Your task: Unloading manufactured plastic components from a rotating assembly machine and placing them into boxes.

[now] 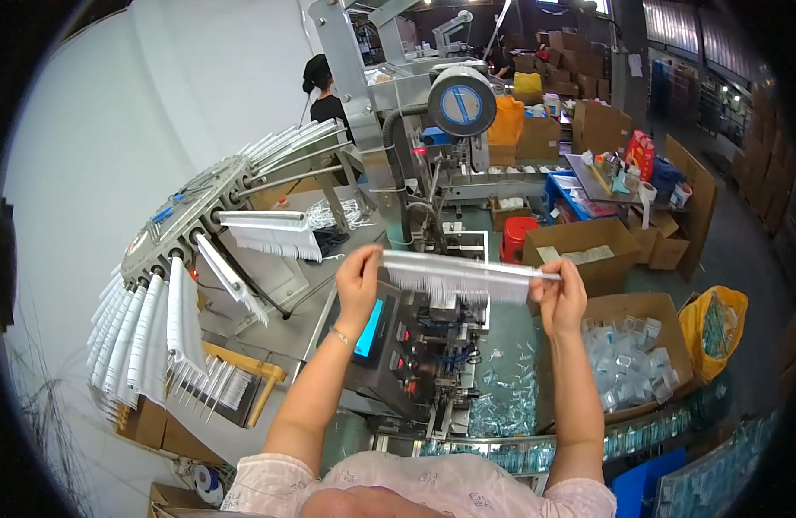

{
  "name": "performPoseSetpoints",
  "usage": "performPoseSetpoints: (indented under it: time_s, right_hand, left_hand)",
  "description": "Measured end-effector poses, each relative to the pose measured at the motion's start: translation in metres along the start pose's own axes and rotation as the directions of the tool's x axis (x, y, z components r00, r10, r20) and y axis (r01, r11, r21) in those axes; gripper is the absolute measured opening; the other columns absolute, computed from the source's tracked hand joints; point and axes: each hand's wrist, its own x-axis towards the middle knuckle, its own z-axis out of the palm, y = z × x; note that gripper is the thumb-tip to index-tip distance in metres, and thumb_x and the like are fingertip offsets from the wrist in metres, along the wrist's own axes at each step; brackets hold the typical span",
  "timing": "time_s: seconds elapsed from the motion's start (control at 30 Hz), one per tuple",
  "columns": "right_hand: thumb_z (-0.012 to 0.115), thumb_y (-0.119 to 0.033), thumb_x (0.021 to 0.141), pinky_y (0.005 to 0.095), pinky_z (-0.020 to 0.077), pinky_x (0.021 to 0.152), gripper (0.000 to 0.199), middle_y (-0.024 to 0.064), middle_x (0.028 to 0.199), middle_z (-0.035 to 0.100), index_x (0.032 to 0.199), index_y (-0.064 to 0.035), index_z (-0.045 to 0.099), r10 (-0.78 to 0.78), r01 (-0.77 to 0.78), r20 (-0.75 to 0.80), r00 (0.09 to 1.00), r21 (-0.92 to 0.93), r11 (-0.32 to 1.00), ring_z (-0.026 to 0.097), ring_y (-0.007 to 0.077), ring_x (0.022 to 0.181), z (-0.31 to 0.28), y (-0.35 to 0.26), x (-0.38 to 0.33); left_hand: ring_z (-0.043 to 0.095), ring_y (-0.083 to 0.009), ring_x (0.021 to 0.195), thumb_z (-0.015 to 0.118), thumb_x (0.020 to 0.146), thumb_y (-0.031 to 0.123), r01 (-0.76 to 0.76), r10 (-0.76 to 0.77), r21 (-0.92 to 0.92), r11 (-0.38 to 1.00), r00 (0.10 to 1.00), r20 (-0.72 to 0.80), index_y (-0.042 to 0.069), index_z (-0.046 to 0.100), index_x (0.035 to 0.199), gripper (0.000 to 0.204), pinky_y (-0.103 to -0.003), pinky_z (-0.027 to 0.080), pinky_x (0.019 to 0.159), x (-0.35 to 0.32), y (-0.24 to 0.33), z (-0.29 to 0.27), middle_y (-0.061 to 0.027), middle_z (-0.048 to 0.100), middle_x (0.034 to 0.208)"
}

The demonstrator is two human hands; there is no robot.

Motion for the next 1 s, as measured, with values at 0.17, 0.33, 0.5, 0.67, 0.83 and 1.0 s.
performPoseSetpoints:
  time_s: [0.17,0.33,0.5,0.67,0.83,1.0]
  right_hand:
    - [0.041,-0.022,0.086,0.023,0.0354,0.049,0.02,0.0054,0.063,0.051,0.077,-0.0058,0.048,0.011,-0.01,-0.005,1.0,0.197,0.98,0.047,0.0127,0.055,0.042,-0.006,0.082]
    - [0.043,-0.027,0.085,0.0236,0.035,0.051,0.023,0.0089,0.063,0.056,0.082,-0.0061,0.053,0.018,-0.032,0.075,0.997,0.189,0.981,0.046,0.0129,0.052,0.066,-0.001,0.121]
    - [0.047,-0.029,0.086,0.0228,0.0341,0.051,0.023,0.0058,0.065,0.055,0.082,-0.0072,0.052,0.05,-0.076,0.119,0.992,0.224,0.972,0.046,0.011,0.054,0.088,0.007,0.132]
    - [0.05,-0.019,0.084,0.0227,0.0287,0.047,0.013,-0.0016,0.059,0.043,0.076,-0.0092,0.049,0.061,-0.041,0.268,0.962,-0.078,0.996,0.039,0.0082,0.049,0.131,0.039,0.145]
    - [0.048,-0.025,0.085,0.0188,0.0277,0.043,0.022,0.0,0.062,0.05,0.091,-0.004,0.051,0.104,-0.053,0.285,0.953,-0.181,0.982,0.04,0.0051,0.049,0.198,0.074,0.134]
    - [0.05,-0.026,0.086,0.0173,0.0277,0.044,0.019,-0.0015,0.061,0.05,0.091,-0.0075,0.052,0.047,-0.025,0.206,0.977,-0.111,0.993,0.04,0.0035,0.049,0.219,0.096,0.12]
  left_hand:
    - [0.055,-0.0246,0.069,0.045,0.076,-0.006,-0.174,0.203,0.255,0.951,0.975,-0.093,0.009,0.054,0.109,0.038,-0.029,0.042,0.063,0.08,-0.002,0.003,-0.0138,0.056,0.078]
    - [0.057,-0.0253,0.075,0.044,0.076,-0.004,-0.132,0.178,0.267,0.955,0.972,-0.156,0.006,0.056,0.105,0.033,-0.029,0.044,0.069,0.11,-0.013,-0.004,-0.014,0.059,0.082]
    - [0.056,-0.0264,0.081,0.044,0.076,-0.002,-0.107,0.143,0.34,0.934,0.986,-0.081,0.002,0.052,0.108,0.033,-0.031,0.043,0.072,0.109,-0.02,-0.023,-0.0156,0.057,0.09]
    - [0.046,-0.0337,0.08,0.048,0.076,0.005,-0.089,0.229,0.463,0.882,0.939,-0.255,0.002,0.044,0.115,0.039,-0.042,0.036,0.072,0.039,-0.041,-0.015,-0.0181,0.049,0.087]
    - [0.049,-0.0312,0.08,0.052,0.073,0.005,-0.049,0.039,0.358,0.932,0.999,0.034,0.003,0.051,0.1,0.027,-0.037,0.039,0.071,-0.045,0.019,-0.023,-0.0143,0.052,0.091]
    - [0.051,-0.0286,0.073,0.054,0.072,0.004,0.018,-0.096,0.305,0.952,0.965,0.243,0.004,0.056,0.09,0.018,-0.036,0.041,0.063,-0.1,0.051,-0.07,-0.0117,0.051,0.077]
